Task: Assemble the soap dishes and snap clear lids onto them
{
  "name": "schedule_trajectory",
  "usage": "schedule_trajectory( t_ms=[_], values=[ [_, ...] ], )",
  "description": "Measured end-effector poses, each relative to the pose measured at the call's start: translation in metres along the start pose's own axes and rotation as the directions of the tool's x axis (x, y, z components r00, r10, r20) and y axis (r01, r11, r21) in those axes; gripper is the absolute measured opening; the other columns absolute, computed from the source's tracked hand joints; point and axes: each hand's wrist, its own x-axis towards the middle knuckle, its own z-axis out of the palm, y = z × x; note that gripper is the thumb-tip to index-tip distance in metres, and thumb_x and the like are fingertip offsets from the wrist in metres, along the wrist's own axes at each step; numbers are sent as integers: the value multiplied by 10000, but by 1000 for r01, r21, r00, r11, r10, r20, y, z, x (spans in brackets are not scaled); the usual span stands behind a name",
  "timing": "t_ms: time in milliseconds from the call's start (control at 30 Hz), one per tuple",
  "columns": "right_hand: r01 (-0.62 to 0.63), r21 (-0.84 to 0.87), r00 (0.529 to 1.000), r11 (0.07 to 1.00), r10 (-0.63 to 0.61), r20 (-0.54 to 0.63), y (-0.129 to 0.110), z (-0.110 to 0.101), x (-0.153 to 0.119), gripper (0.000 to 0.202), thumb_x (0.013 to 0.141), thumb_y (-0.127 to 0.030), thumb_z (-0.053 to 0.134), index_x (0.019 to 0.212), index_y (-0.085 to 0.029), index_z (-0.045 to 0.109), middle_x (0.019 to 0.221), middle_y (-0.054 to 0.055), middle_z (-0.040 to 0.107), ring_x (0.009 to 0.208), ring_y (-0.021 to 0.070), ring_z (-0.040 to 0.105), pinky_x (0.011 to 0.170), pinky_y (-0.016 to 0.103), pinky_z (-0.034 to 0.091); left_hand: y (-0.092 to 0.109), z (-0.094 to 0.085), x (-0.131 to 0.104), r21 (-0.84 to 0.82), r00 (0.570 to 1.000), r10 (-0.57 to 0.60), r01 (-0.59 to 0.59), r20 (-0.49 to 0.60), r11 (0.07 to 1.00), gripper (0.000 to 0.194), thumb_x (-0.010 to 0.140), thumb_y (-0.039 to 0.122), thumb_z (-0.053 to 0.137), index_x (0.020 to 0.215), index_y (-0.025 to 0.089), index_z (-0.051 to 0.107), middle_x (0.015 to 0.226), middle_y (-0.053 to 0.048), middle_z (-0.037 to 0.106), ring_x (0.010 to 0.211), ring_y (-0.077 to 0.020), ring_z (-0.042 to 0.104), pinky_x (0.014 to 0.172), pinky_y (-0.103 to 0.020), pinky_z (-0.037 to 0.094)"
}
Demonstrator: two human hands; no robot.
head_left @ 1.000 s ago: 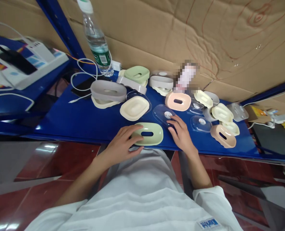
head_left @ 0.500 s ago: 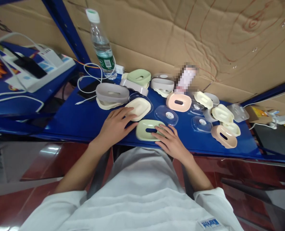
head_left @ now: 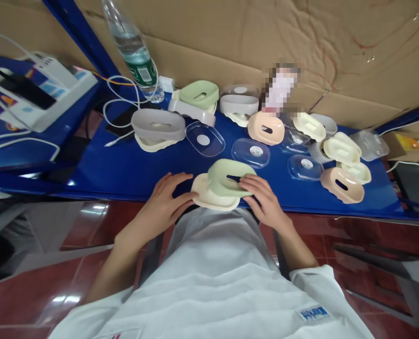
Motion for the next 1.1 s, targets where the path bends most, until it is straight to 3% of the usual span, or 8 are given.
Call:
schedule_trajectory(
  t_ms=[100,233,400,567,667,767,933,1100],
  values=[
    [16,-79,997,997,-9,82,-12,11,2,389,1132,-342,504,1488,-295,653,1492,69,701,1479,266,571,1279,549,439,1,17,2,-87,997,-47,42,-57,995,297,1038,259,685,1327,260,617,1560,-159,536,1469,-326,569,1191,-556,548],
    [24,-218,995,976,-2,100,-22,20,4,366,1133,-313,500,1446,-290,689,1462,80,718,1463,268,577,1274,544,430,4,29,8,-158,978,-72,41,-197,987,619,972,308,798,1502,308,478,1627,-163,470,1517,-331,531,1198,-550,552],
    [136,-262,983,956,-97,156,-24,20,12,304,1117,-351,571,1365,-288,733,1500,102,674,1509,269,530,1290,535,427,4,28,15,-70,996,75,-77,-39,995,541,1026,286,721,1537,310,546,1711,-170,425,1576,-373,468,1218,-578,525],
    [124,-183,977,975,-87,195,-8,3,22,385,1103,-397,592,1465,-292,672,1684,114,493,1612,284,406,1295,532,443,3,33,16,-25,996,39,-41,-84,999,544,1000,335,755,1523,311,606,1731,-176,419,1553,-393,501,1191,-589,541],
    [-16,-288,997,957,36,64,16,-12,25,510,1091,-436,605,1585,-316,566,1733,116,426,1620,335,384,1292,616,416,6,35,16,-15,995,3,-4,-105,1000,479,997,378,751,1460,292,666,1730,-181,419,1517,-404,543,1159,-582,564],
    [-187,-372,982,909,167,-84,40,-21,25,521,1074,-456,625,1572,-306,589,1623,144,542,1539,378,468,1237,660,454,8,34,16,-32,995,-48,45,-87,998,386,1019,424,703,1378,283,717,1715,-163,448,1469,-401,592,1145,-588,570],
    [-262,-216,949,941,210,-234,51,-23,23,339,1117,-426,528,1295,-294,785,1198,109,715,1184,279,692,1095,508,594,6,28,24,-135,986,-164,161,-16,978,553,1021,515,679,1514,284,579,1687,-128,501,1497,-340,574,1198,-524,543],
    [-253,-247,963,935,220,-153,53,-21,27,521,1044,-524,661,1512,-295,649,1565,147,587,1486,344,547,1241,603,478,-3,23,42,-214,993,-75,94,95,972,713,996,533,718,1606,277,452,1686,-119,509,1532,-301,540,1264,-493,480]
  ],
)
